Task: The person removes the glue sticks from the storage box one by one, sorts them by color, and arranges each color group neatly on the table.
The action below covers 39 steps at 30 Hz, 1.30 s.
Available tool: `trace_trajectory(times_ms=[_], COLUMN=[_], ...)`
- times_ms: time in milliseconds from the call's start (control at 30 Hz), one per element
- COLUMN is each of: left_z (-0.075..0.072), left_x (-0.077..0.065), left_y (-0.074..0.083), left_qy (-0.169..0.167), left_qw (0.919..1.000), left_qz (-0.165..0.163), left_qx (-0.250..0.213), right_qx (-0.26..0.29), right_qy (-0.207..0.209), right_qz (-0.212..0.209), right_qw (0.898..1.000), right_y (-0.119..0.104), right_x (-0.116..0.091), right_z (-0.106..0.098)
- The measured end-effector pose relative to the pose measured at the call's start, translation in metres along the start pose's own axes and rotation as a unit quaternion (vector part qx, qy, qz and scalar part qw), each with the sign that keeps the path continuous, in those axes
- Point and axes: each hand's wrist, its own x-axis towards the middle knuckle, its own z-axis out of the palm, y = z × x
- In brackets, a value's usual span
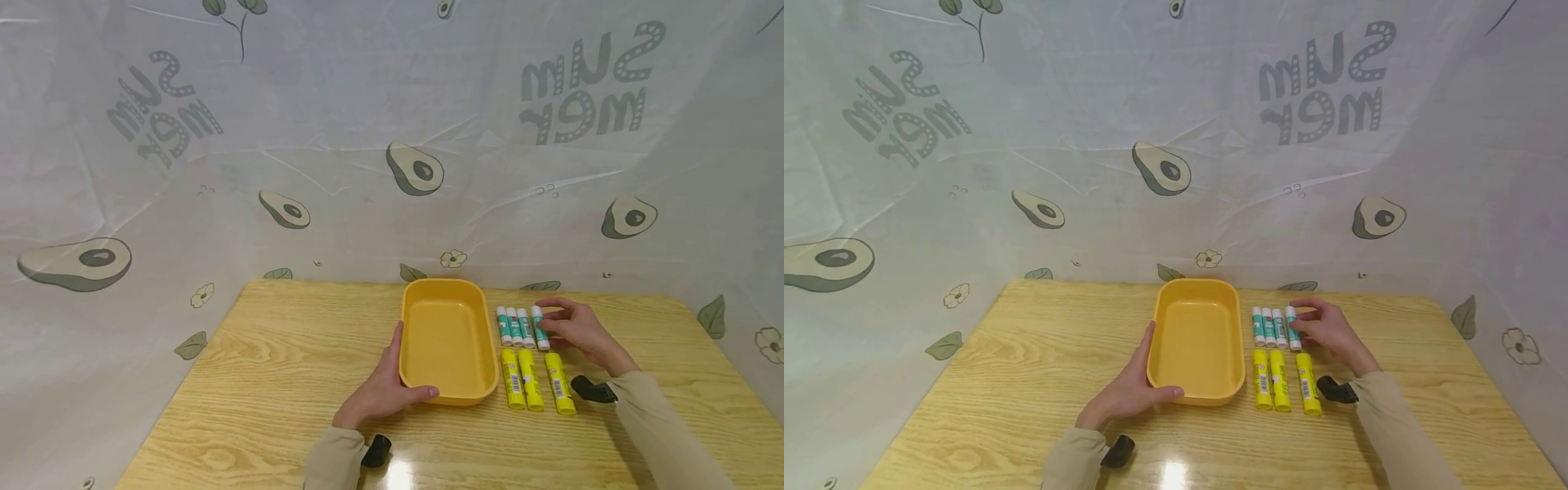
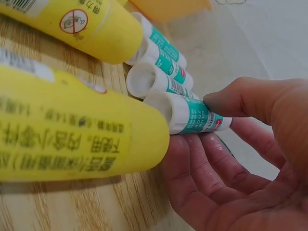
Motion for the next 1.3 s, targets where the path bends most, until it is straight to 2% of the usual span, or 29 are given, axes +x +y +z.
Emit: trace_trajectory(times_ms=[967, 1300], left_z=[0.0005, 0.0004], left_x=[-0.0009, -0.0002], left_y=[0.0019, 0.0031], left_qy=[0.003, 0.002], left_qw=[0.9999, 1.0], left_qz=[-0.009, 0.0], left_qx=[0.006, -0.003], right_qx=[-0.044, -0.044], right_qy=[-0.005, -0.005], right_qz=[-0.002, -0.003], right_qw=[0.999, 0.999], right_y=[0.006, 0.0034], right_x=[0.0104, 0.0086], right_z=[0.0005, 0.001])
